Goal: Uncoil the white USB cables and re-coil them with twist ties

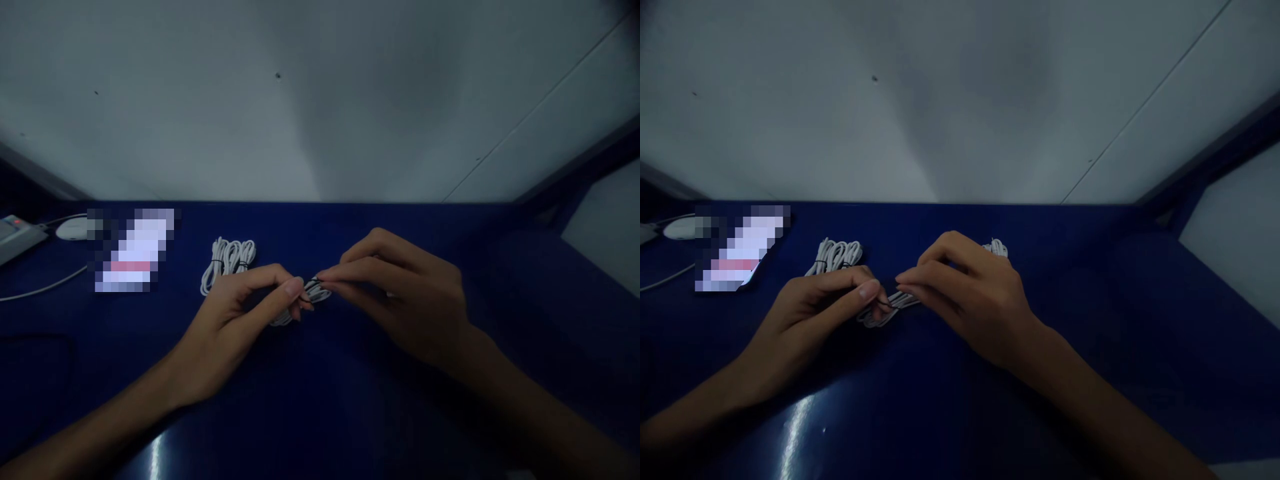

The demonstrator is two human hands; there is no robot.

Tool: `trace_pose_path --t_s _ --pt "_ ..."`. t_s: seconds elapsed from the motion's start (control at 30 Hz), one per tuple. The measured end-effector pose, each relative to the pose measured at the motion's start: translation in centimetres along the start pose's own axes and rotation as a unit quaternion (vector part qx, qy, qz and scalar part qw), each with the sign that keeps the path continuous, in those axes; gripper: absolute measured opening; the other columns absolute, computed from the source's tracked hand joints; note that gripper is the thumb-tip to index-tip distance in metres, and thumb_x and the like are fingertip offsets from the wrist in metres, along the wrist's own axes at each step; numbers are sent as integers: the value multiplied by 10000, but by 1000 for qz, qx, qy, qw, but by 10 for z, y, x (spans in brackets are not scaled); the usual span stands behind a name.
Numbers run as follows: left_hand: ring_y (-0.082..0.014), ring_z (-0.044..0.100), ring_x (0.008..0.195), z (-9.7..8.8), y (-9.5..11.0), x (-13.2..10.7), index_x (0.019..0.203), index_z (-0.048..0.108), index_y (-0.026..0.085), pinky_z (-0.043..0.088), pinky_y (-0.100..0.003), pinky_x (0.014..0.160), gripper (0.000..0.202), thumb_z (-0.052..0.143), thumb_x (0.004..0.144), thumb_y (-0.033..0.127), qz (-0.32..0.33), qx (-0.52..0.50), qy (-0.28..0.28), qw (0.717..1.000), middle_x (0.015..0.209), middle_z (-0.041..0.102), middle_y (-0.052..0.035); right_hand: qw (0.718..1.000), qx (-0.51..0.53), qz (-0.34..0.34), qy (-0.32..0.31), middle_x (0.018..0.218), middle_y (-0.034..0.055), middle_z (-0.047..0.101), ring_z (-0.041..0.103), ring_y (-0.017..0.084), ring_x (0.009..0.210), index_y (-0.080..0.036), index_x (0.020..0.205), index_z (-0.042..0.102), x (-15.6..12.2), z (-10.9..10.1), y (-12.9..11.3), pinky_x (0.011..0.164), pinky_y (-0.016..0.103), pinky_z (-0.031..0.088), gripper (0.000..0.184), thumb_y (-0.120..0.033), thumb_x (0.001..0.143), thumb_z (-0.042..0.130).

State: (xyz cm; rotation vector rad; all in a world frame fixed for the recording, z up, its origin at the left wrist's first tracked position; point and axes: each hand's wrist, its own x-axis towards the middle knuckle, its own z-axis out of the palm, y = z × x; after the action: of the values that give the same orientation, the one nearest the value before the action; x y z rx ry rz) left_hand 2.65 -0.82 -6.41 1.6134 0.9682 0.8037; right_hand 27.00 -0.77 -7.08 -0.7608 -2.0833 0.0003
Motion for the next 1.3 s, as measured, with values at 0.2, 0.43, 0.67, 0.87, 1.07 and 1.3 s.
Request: trace_pose_path --t_s 0.2,0.43,0.67,0.87,1.07,1.3 --pt "-163 721 867 -1 0 0 964 843 281 540 -262 791 199 710 1087 363 7 -12 23 1000 912 784 5 1000 7 10 -2 905 4 747 697 140 783 -244 1065 800 0 0 -1 654 280 596 132 -122 1021 779" --pt "-173 740 843 1 -3 1 890 838 257 547 -273 790 172 799 1026 355 10 -5 73 997 858 809 0 999 -18 27 10 936 21 776 707 139 756 -231 1067 824 -1 1 0 621 275 591 136 -116 994 812" --pt "-165 759 863 3 -6 1 912 845 258 548 -256 792 172 803 1024 382 3 -8 87 996 881 827 0 997 -73 21 6 806 4 698 638 129 677 -194 1017 812 -2 2 1 585 267 544 99 -99 994 808" --pt "-174 755 855 2 -5 1 899 846 245 550 -259 777 190 815 1012 395 -9 -22 89 996 871 826 -12 991 -131 -11 -21 781 -3 664 590 126 662 -205 1018 791 -6 2 4 558 267 500 137 -108 1066 707" --pt "-159 752 850 1 -5 4 884 856 261 551 -239 773 171 806 1018 355 -7 -35 102 994 850 815 -6 990 -140 -19 3 869 0 761 676 137 719 -235 1052 785 -9 0 6 576 281 538 156 -89 1046 732" --pt "-148 754 856 0 -6 3 886 846 257 557 -229 785 167 810 1017 353 -20 -56 84 995 858 817 -7 982 -176 -68 -23 880 11 766 655 154 760 -216 1027 769 -7 -2 10 565 303 500 188 -67 1078 667"
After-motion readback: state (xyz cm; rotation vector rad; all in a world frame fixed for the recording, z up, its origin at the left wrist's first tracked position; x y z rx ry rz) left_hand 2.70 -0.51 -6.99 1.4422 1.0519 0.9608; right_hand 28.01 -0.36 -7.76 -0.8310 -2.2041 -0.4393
